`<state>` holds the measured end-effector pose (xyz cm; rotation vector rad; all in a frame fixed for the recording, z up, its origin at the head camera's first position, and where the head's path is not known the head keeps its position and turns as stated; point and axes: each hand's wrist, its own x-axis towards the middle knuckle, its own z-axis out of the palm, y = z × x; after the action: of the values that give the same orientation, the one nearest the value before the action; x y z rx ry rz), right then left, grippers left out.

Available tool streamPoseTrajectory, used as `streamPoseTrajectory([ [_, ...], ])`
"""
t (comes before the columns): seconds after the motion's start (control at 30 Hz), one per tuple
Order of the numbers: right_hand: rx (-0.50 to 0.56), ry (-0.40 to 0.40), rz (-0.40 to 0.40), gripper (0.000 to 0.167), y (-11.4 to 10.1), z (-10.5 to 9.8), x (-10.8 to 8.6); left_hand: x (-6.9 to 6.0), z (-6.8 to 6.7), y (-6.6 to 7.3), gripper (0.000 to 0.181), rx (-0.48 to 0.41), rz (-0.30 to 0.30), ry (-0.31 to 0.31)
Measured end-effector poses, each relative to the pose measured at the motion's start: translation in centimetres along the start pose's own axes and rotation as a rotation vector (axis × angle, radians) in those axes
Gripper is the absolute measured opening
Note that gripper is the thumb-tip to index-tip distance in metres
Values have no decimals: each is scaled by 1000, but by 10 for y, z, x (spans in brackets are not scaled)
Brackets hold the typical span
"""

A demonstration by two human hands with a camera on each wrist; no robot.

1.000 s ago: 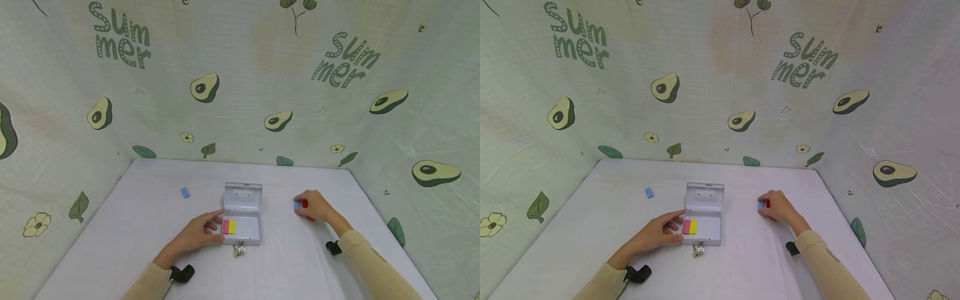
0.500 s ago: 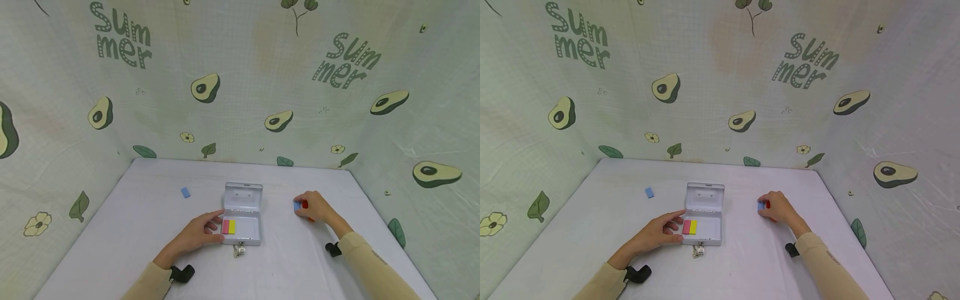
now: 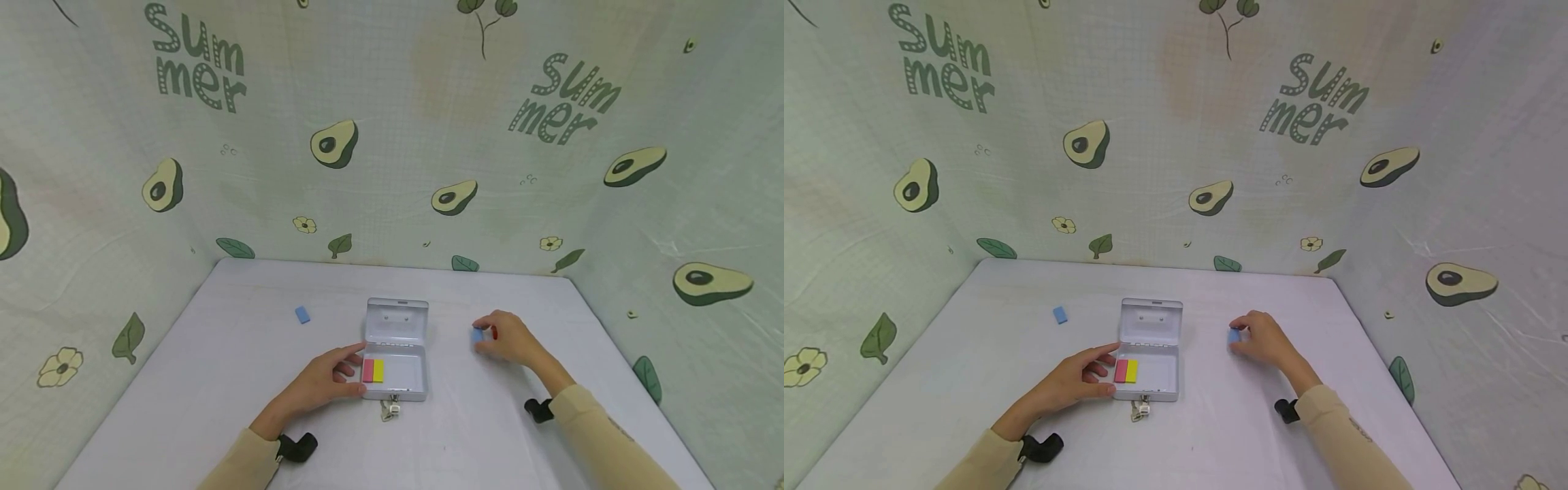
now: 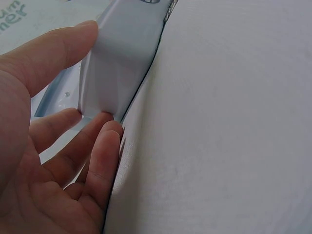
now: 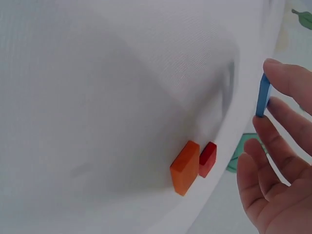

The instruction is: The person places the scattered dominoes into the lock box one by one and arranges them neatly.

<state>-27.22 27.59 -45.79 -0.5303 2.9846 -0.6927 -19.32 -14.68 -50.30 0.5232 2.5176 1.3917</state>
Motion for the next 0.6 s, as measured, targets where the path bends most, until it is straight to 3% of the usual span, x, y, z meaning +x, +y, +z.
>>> streamPoseTrajectory([
  [0.33, 51, 24, 9, 41, -24, 0, -5, 0, -1, 0, 82, -11, 20, -4],
  [0.6, 62, 52, -43, 41, -39, 6, -7, 0, -1, 0, 82, -15, 23, -6],
])
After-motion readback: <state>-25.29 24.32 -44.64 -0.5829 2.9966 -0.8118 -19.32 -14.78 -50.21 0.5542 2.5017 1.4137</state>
